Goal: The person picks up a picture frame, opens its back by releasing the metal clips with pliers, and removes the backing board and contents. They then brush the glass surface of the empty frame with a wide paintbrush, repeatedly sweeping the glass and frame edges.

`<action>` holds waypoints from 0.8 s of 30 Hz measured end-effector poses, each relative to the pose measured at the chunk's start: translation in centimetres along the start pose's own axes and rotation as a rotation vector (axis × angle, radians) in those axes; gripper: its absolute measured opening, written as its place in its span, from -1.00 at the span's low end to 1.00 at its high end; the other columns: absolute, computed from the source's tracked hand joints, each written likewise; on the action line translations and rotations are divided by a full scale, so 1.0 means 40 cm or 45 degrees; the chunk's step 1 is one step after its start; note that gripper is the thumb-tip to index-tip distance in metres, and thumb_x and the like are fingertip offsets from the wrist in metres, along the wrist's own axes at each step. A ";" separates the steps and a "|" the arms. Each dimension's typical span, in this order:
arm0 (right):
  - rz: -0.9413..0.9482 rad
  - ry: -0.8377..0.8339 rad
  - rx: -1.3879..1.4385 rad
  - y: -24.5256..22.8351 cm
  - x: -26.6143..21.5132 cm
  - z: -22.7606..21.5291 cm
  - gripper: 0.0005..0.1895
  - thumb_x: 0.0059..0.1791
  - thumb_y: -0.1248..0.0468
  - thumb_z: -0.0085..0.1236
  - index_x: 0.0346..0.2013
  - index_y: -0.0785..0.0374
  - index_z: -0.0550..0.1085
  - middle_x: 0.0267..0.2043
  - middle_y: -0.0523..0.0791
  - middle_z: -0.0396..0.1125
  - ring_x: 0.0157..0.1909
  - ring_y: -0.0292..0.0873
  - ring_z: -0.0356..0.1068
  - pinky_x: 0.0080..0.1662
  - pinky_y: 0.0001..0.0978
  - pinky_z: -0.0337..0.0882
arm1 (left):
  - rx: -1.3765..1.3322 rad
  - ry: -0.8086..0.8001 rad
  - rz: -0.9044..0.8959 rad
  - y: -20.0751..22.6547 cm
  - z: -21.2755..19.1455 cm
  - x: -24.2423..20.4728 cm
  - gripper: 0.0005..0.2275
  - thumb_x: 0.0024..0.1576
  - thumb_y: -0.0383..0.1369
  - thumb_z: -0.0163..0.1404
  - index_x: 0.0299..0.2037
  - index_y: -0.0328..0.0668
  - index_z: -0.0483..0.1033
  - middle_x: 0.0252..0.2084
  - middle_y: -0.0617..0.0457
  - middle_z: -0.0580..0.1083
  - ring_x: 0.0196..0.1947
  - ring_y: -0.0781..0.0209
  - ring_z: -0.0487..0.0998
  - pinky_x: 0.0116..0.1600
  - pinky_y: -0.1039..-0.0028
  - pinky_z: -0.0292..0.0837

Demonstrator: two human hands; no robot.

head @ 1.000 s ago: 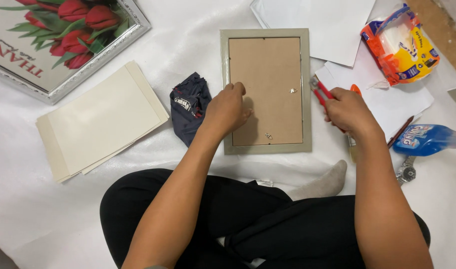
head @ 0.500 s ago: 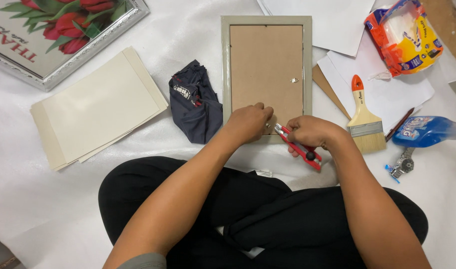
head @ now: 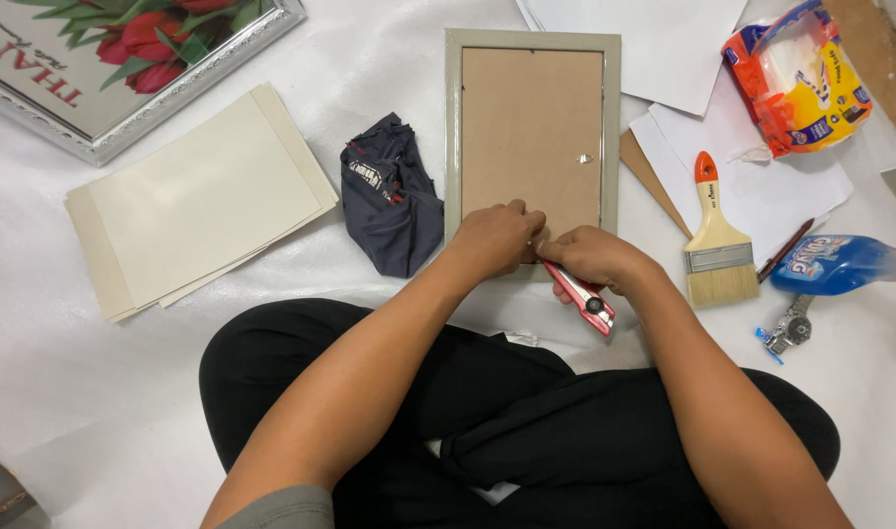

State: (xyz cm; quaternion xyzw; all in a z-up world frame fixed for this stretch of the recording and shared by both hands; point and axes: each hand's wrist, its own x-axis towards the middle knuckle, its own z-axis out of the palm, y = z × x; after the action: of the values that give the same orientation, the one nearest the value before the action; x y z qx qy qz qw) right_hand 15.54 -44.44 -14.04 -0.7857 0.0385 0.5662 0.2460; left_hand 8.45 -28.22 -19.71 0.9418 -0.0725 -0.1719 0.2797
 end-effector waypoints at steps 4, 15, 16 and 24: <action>-0.039 0.139 -0.155 0.019 0.049 0.009 -0.52 0.05 -0.01 0.10 -0.40 0.43 0.50 -0.62 0.12 0.43 -0.65 -0.06 0.47 -0.60 -0.28 0.50 | 0.117 0.084 0.019 -0.007 -0.007 0.009 -0.61 -0.01 -0.43 0.20 0.06 -0.07 0.50 -0.06 -0.16 0.49 -0.06 -0.18 0.60 -0.04 0.09 0.53; -0.051 0.285 -0.187 -0.006 0.035 0.021 -0.65 -0.11 0.12 0.15 -0.62 0.35 0.51 -0.78 0.06 0.29 -0.79 -0.12 0.32 -0.69 -0.41 0.33 | 0.321 -0.021 -0.200 -0.015 -0.080 -0.005 0.08 -0.32 -0.03 0.47 0.47 0.08 0.10 0.49 -0.32 0.02 0.49 -0.34 -0.04 0.40 -0.18 -0.15; -0.048 0.285 -0.187 -0.007 0.034 0.021 -0.65 -0.11 0.12 0.15 -0.62 0.35 0.51 -0.78 0.06 0.29 -0.79 -0.12 0.32 -0.69 -0.41 0.33 | 0.319 -0.023 -0.198 -0.005 -0.089 -0.009 0.08 -0.32 -0.03 0.47 0.47 0.08 0.10 0.49 -0.32 0.02 0.49 -0.34 -0.04 0.40 -0.18 -0.15; -0.056 0.263 0.004 -0.001 0.027 0.025 -0.65 -0.15 0.13 0.21 -0.64 0.38 0.46 -0.81 0.09 0.24 -0.82 -0.11 0.28 -0.70 -0.42 0.28 | 0.358 -0.065 -0.204 0.007 -0.086 -0.007 0.07 -0.33 -0.07 0.48 0.47 0.06 0.16 0.54 -0.29 -0.01 0.54 -0.30 -0.17 0.45 -0.20 -0.38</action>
State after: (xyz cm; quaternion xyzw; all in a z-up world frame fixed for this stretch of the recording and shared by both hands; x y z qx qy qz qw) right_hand 15.09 -43.75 -15.26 -0.8401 0.0475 0.4767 0.2543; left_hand 9.44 -26.67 -16.76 0.9698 -0.0276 -0.2055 0.1284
